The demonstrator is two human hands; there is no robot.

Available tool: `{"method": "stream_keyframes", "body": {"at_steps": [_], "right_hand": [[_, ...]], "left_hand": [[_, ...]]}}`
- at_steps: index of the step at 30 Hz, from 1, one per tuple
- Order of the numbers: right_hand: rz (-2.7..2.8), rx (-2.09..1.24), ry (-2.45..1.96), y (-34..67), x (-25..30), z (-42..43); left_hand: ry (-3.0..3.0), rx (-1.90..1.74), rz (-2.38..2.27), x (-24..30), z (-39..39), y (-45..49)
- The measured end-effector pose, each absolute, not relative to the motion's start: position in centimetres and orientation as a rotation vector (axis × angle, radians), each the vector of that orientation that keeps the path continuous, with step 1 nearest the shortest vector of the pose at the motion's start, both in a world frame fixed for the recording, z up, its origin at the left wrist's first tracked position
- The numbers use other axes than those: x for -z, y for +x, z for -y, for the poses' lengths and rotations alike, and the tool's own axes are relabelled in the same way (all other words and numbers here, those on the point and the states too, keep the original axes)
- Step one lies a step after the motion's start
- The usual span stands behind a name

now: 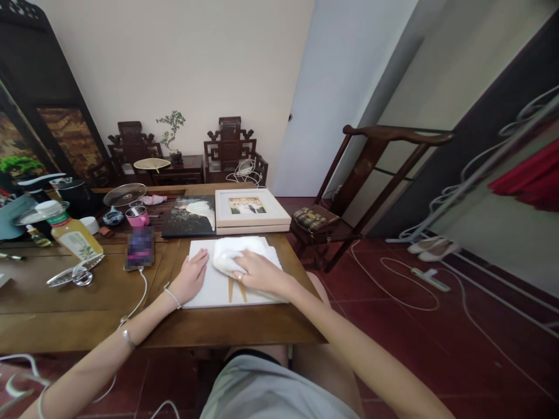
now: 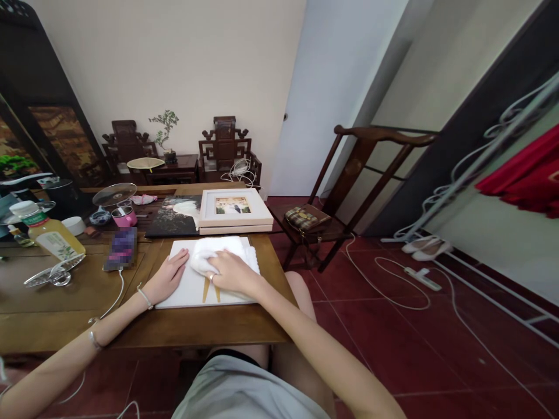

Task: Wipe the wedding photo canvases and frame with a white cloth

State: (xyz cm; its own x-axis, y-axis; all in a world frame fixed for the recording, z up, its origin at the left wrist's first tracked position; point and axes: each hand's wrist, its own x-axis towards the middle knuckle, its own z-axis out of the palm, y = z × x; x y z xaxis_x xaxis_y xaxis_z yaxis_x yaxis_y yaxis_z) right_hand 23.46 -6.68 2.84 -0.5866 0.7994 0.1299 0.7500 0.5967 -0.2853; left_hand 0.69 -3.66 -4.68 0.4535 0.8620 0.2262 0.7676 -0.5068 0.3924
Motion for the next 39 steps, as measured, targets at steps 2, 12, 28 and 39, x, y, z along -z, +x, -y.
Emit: {"method": "stream_keyframes", "body": {"at_steps": [2, 12, 28, 39], "right_hand": [[2.567, -0.264, -1.309, 23.0, -2.9, 5.5], [2.617, -0.338, -1.096, 22.1, -1.7, 11.1], [2.521, -0.243, -1.262, 21.8, -2.4, 7.3], [2.762, -0.252, -0.856, 18.4, -1.9, 9.5]], "left_hand": [[2.463, -0.596, -1.412, 4.8, 3.6, 0.6], [2.469, -0.593, -1.403, 4.5, 3.7, 0.6], [2.346, -0.73, -1.386, 3.6, 3.9, 0.9], [1.785, -1.26, -1.394, 1.6, 4.2, 0.9]]}}
